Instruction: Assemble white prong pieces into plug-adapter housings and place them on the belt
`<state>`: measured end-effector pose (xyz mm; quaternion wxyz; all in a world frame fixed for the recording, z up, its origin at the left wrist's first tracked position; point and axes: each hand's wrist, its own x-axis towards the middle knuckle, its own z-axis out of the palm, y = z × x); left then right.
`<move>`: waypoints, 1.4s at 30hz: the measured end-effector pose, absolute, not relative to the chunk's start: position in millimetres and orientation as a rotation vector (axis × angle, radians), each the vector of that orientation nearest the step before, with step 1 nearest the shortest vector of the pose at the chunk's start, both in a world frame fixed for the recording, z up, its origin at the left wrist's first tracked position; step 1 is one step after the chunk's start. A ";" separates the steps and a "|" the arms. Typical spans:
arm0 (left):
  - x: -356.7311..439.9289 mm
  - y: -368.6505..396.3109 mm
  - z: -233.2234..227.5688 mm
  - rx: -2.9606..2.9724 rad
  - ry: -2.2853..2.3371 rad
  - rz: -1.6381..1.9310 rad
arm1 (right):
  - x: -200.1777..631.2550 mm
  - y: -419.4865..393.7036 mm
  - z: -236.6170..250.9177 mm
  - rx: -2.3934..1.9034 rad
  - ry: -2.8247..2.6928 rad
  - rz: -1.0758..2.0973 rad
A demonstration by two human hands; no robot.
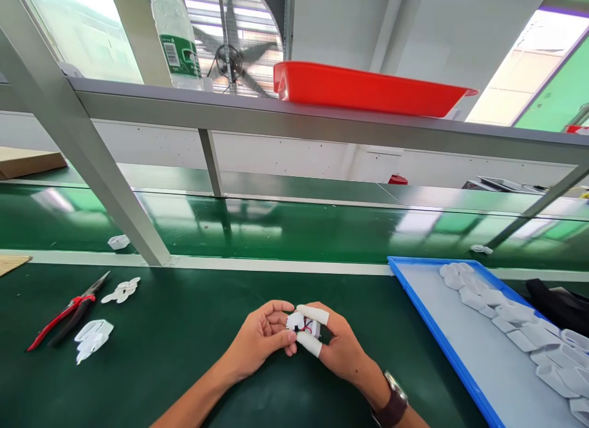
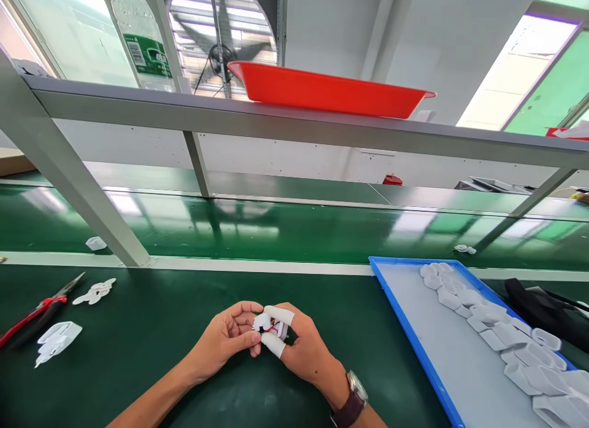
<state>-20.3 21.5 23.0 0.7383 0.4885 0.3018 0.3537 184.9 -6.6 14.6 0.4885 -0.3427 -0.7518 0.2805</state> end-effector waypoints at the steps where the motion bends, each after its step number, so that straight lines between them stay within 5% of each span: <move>1: -20.4 21.7 20.8 1.089 0.677 0.795 | 184.8 -5.9 12.8 -0.832 -1.829 0.626; 12: -19.8 25.7 -16.2 2.037 1.092 0.850 | 192.4 1.5 10.6 -1.013 -1.680 0.526; 42: -24.9 21.3 3.9 1.783 0.878 1.074 | 185.9 -3.7 9.8 -0.896 -1.744 0.274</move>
